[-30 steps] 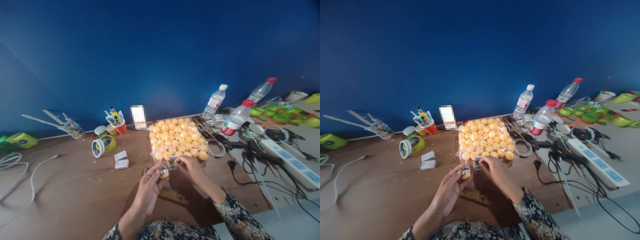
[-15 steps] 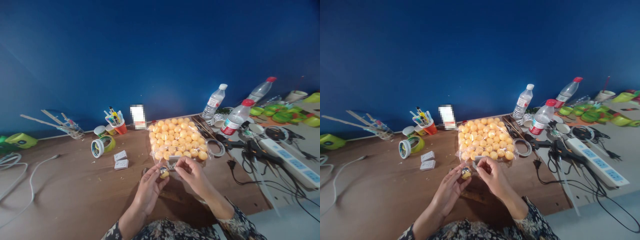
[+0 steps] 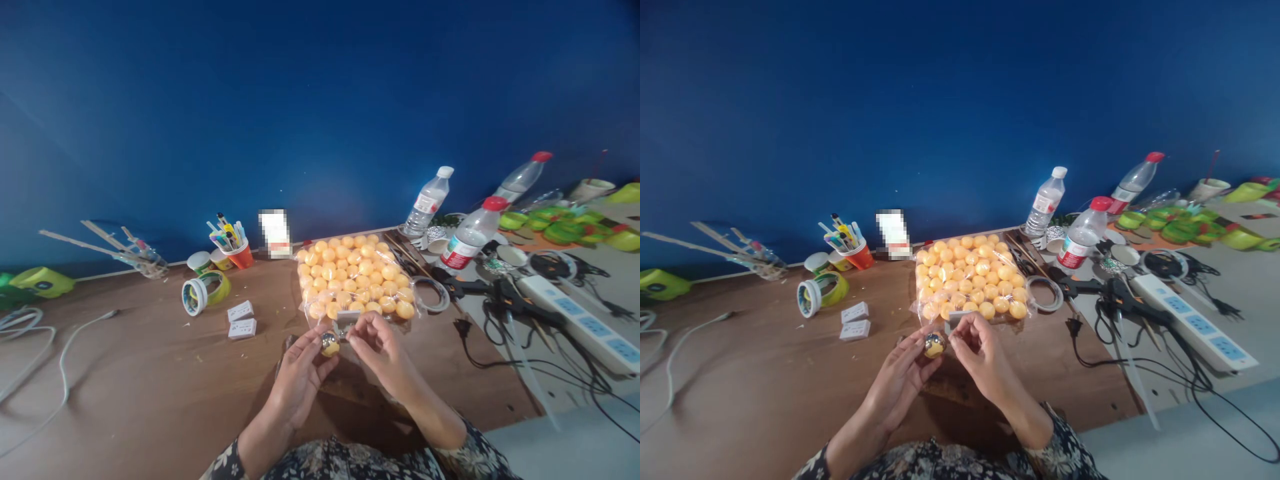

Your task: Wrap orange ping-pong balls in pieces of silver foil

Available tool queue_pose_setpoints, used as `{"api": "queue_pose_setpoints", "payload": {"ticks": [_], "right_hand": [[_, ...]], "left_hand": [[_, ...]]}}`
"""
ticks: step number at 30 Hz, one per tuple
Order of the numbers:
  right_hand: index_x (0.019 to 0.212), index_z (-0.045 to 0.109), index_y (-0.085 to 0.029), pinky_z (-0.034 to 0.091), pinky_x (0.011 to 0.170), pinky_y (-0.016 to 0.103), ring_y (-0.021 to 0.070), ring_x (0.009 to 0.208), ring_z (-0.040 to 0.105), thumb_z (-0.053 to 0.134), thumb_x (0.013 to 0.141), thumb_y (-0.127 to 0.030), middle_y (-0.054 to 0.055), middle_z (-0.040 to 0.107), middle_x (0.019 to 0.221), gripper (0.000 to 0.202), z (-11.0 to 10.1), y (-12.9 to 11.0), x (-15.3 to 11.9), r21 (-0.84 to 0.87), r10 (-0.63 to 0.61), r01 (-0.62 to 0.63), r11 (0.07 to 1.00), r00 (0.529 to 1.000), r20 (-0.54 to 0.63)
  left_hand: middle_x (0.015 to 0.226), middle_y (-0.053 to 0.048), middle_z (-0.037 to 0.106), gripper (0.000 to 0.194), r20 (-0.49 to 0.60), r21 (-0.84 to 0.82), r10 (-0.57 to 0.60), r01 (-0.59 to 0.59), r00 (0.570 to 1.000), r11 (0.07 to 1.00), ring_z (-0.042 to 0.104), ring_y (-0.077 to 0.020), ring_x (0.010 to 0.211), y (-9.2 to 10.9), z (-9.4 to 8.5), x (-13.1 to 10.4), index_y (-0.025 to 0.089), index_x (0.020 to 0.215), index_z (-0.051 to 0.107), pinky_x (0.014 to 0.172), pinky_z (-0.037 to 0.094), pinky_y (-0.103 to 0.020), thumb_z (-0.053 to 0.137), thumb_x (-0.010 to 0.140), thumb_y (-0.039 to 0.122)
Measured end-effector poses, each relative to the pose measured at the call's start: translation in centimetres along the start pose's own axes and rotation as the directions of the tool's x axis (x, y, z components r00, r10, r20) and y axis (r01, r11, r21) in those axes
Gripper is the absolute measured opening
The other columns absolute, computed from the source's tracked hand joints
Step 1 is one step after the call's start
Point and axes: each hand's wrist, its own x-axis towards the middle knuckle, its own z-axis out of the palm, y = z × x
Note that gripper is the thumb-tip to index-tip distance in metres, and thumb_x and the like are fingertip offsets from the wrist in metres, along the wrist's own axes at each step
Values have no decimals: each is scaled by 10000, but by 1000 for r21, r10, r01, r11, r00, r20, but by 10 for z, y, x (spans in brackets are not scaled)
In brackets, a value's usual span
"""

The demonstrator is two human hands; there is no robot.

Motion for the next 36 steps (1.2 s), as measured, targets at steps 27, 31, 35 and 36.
{"api": "queue_pose_setpoints", "payload": {"ticks": [27, 31, 35, 36], "right_hand": [[810, 615, -207, 448, 663, 259, 174, 694, 574, 600, 858, -321, 7, 639, 740, 124, 16, 9, -16, 41, 63, -61, 997, 997, -46], [776, 621, -210, 452, 746, 282, 193, 789, 587, 612, 850, -304, 19, 635, 793, 121, 20, 10, -17, 57, 19, -15, 998, 998, -65], [716, 631, -209, 459, 785, 292, 203, 879, 565, 678, 796, -338, 27, 593, 894, 160, 22, 10, -16, 192, 59, -39, 981, 993, -98], [713, 638, -208, 466, 789, 295, 203, 894, 566, 694, 782, -352, 30, 586, 951, 169, 23, 11, -16, 265, 113, -86, 960, 990, -89]], "left_hand": [[989, -69, 732, 307, 21, 112, 147, -149, 989, 983, 672, -156, 872, -7, 1, 1, 160, 1003, 700, 829, 536, -280, 774, 717, 244], [968, -70, 744, 316, 37, 163, 178, -182, 983, 970, 680, -162, 876, -9, 0, 1, 161, 1014, 695, 827, 527, -270, 769, 720, 251], [983, -65, 746, 297, 61, 211, 193, -201, 979, 957, 680, -162, 911, -11, -2, 1, 171, 1036, 683, 825, 518, -251, 737, 756, 254], [990, -65, 746, 296, 64, 217, 191, -200, 980, 955, 682, -163, 906, -11, -2, 1, 174, 1041, 679, 812, 522, -249, 732, 761, 257]]}}
